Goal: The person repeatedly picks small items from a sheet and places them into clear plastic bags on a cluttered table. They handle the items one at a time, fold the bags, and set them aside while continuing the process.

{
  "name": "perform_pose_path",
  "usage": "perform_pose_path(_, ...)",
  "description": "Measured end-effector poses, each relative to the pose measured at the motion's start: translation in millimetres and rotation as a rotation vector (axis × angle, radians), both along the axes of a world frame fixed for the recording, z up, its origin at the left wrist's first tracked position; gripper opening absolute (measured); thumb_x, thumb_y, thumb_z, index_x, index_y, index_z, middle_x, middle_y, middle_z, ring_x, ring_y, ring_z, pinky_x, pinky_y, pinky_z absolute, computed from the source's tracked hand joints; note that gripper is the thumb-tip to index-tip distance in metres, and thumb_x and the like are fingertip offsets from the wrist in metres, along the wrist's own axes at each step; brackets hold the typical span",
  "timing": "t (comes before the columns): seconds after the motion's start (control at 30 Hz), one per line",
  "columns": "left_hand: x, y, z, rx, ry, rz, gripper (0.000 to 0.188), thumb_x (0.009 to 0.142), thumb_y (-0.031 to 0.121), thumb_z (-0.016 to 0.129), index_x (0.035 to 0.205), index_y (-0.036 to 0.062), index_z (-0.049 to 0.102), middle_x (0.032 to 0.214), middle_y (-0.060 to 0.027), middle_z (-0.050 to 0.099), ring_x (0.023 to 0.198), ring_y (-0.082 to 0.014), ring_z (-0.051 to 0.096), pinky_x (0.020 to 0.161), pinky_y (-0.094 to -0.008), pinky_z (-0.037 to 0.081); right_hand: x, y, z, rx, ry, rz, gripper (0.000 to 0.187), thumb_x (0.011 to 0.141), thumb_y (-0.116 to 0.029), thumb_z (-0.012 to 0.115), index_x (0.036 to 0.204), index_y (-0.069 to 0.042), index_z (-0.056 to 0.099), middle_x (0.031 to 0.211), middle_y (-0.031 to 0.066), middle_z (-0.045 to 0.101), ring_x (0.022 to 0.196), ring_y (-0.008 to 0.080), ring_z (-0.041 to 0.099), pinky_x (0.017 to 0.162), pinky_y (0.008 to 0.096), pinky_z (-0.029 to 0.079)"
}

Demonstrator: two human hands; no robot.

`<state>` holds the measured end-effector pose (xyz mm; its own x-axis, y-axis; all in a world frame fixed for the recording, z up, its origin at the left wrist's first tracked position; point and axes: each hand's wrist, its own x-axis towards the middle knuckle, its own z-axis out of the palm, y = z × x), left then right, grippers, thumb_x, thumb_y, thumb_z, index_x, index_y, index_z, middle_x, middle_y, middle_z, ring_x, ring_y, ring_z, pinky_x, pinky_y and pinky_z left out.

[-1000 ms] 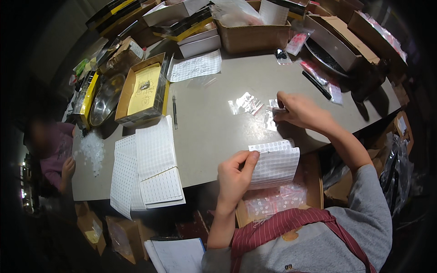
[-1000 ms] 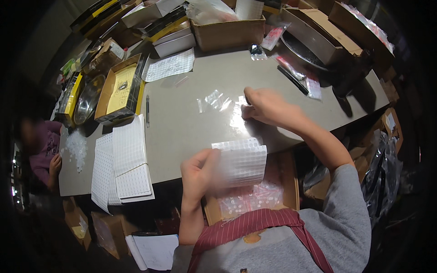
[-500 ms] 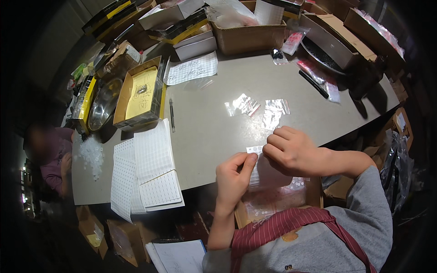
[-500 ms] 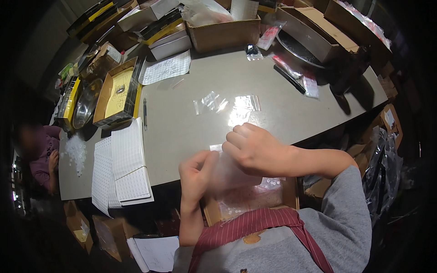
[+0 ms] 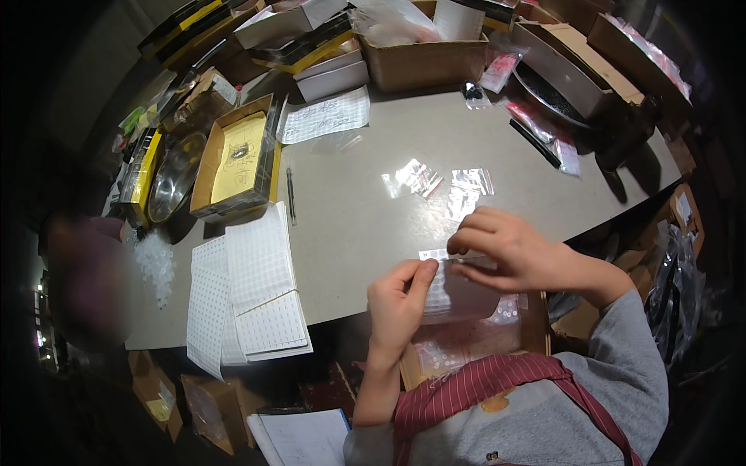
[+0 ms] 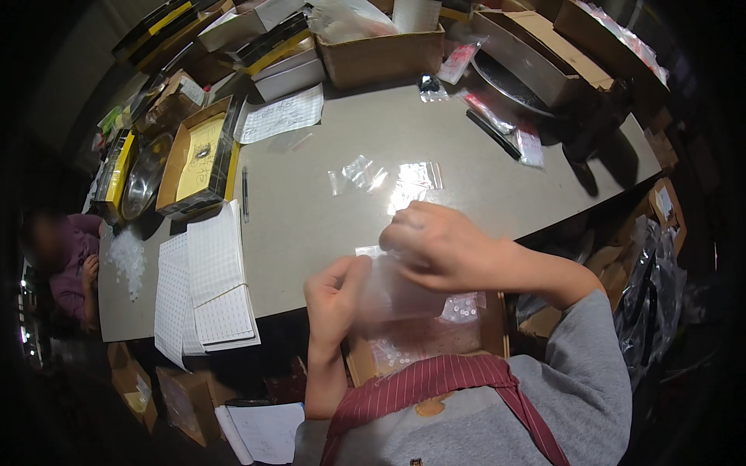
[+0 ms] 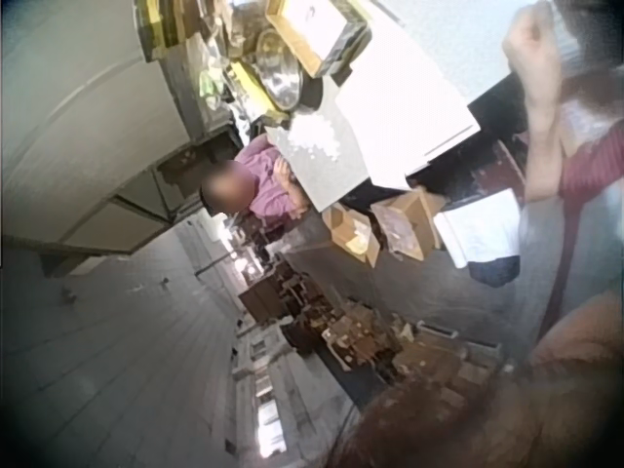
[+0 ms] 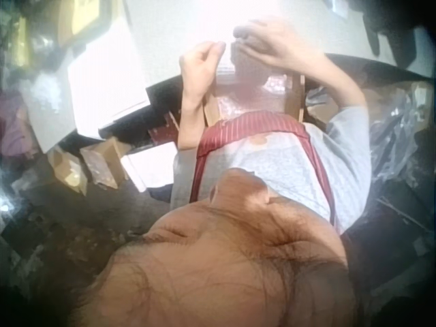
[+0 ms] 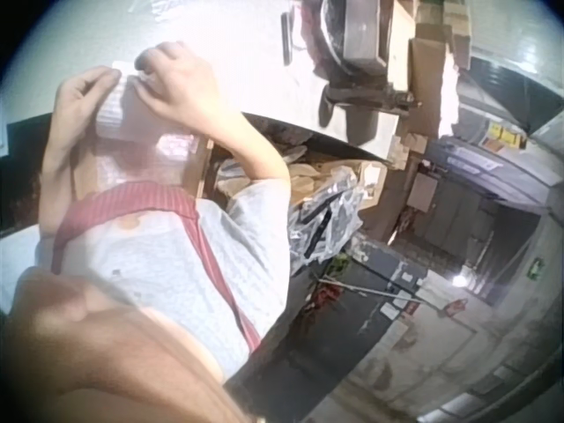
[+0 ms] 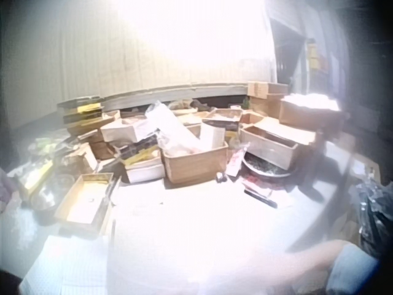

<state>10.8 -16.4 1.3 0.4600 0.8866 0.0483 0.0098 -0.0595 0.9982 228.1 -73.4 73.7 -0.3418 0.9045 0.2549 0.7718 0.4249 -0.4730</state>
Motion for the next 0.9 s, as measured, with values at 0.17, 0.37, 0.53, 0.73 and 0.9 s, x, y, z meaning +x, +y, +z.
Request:
perform_pose_path(0.17, -1, -2, -7, 0.072, -0.037, 0.074, 0.030, 0.102, 0.021, 0.070, 0.086, -0.0039, 0.067, 0.063, -0.0053, 0.053, 0.060, -0.0103, 0.043, 0.054, -0.0306, 0.037, 0, 5, -19, -0.144, 0.176, 0.033, 0.035, 0.078, -0.012, 0.074, 0.109, -0.001, 0.062, 0.100, 0.0183, 0.063, 0.095, 0.0384, 0.063, 0.084, 0.0472, 0.052)
perform_pose_path(0.37, 5, -9, -12, 0.173, -0.041, 0.158, 0.032, 0.103, 0.022, 0.069, 0.083, -0.0020, 0.063, 0.063, -0.0078, 0.049, 0.058, -0.0135, 0.041, 0.053, -0.0319, 0.036, 0, 8, -14, -0.232, 0.221, 0.029, 0.036, 0.073, -0.005, 0.070, 0.108, -0.001, 0.063, 0.100, 0.0178, 0.063, 0.097, 0.0391, 0.062, 0.086, 0.0459, 0.052)
perform_pose_path(0.53, 6, -8, -10, 0.282, 0.017, 0.150, 0.032, 0.103, 0.020, 0.069, 0.081, -0.0015, 0.061, 0.065, -0.0098, 0.050, 0.056, -0.0175, 0.041, 0.053, -0.0332, 0.037, -11, 7, -5, 0.103, -0.095, 0.065, 0.033, 0.068, -0.008, 0.073, 0.097, 0.000, 0.058, 0.094, 0.0158, 0.057, 0.091, 0.0361, 0.058, 0.083, 0.0422, 0.050)
perform_pose_path(0.73, 9, -8, -4, 0.323, 0.026, 0.157, 0.032, 0.103, 0.020, 0.069, 0.080, -0.0013, 0.060, 0.065, -0.0106, 0.049, 0.056, -0.0186, 0.041, 0.053, -0.0338, 0.037, -13, 7, -11, 0.152, -0.159, 0.102, 0.031, 0.069, -0.013, 0.073, 0.092, -0.001, 0.056, 0.091, 0.0155, 0.056, 0.087, 0.0348, 0.058, 0.079, 0.0428, 0.050)
perform_pose_path(0.9, 7, -9, -9, 0.276, 0.039, 0.175, 0.032, 0.103, 0.021, 0.068, 0.081, -0.0014, 0.061, 0.065, -0.0110, 0.051, 0.056, -0.0193, 0.043, 0.053, -0.0345, 0.038, 23, 24, -11, 0.008, 0.099, -0.212, 0.021, 0.088, -0.014, 0.068, 0.098, 0.001, 0.057, 0.088, 0.0198, 0.062, 0.088, 0.0387, 0.063, 0.079, 0.0477, 0.051)
